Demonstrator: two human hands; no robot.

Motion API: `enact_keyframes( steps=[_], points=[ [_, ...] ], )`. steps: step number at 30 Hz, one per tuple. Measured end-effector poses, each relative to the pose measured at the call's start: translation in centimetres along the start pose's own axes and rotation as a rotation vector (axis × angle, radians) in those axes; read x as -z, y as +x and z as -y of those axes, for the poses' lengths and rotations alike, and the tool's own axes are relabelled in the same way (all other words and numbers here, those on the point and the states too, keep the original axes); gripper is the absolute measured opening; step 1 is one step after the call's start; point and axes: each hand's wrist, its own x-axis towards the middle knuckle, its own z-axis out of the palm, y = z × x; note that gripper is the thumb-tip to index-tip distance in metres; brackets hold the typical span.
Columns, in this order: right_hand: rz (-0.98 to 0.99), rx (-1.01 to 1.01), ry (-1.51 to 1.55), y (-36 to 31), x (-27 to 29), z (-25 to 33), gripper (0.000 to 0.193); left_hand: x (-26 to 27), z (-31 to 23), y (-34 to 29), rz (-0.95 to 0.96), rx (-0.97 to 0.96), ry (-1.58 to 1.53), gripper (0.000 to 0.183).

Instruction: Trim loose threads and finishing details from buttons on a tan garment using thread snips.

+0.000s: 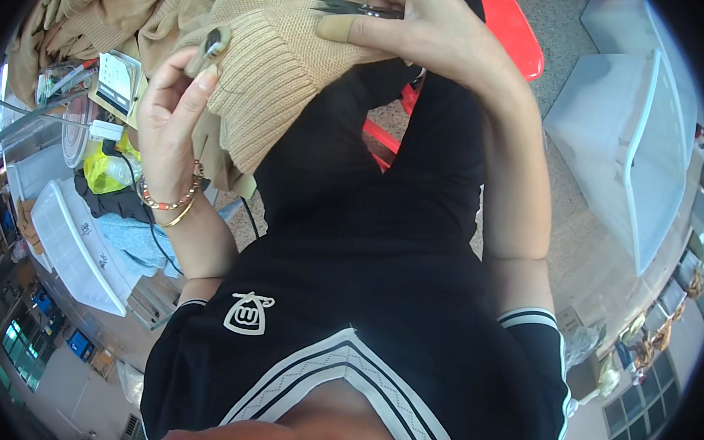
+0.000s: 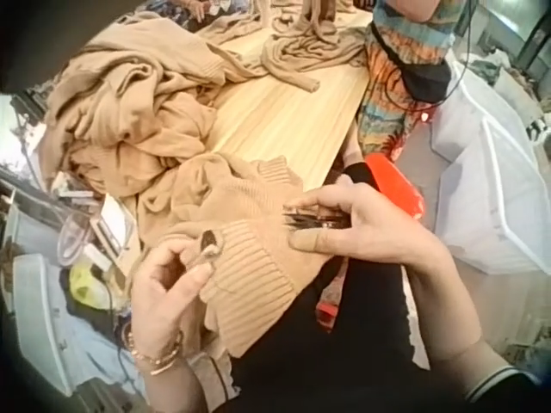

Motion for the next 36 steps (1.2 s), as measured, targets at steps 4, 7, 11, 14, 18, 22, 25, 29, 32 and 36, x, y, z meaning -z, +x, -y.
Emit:
enact_keyframes(
  steps=[4,7,11,14,18,22,25,29,32,36],
  points=[
    [-0.068,0.15,-0.033,0.0,-0.3,0.1,0.043,-0.1,-0.8,0.0,-0.008,-0.097,-0.051,0.027],
    [-0.056,0.035,0.041,-0.8,0.0,1.2,0.038,0.0,-1.5,0.3,-0.05,-0.348,0.094,0.021],
    [-0.327,0.415,-0.292,-1.9,-0.7,0.6,0.029,0.8,-2.7,-0.2,-0.17,-0.708,0.262,0.015],
    [-0.329,0.719,-0.532,-3.2,-0.4,0.1,0.025,1.8,-2.5,-0.4,-0.176,-0.899,0.508,0.026],
    [-0.301,0.777,-0.526,-4.0,-1.4,-1.8,0.034,2.2,-0.4,-1.2,-0.137,-0.851,0.595,0.028],
    [-0.315,0.672,-0.467,-4.4,-1.7,-2.0,0.035,1.7,0.6,-1.7,-0.138,-0.818,0.544,0.027],
    [-0.307,0.65,-0.493,-4.6,-1.3,-2.0,0.034,1.6,0.9,-1.6,-0.141,-0.82,0.535,0.025],
    [-0.272,0.642,-0.485,-4.6,-1.5,-1.8,0.034,1.8,1.3,-1.7,-0.124,-0.809,0.521,0.025],
    [-0.249,0.644,-0.376,-5.3,-1.9,-0.4,0.043,1.6,1.8,-2.1,-0.152,-0.763,0.437,0.027],
    [-0.282,0.745,-0.456,-5.0,-2.3,2.5,0.047,1.0,2.3,-2.6,-0.079,-0.558,0.052,0.034]
  ],
)
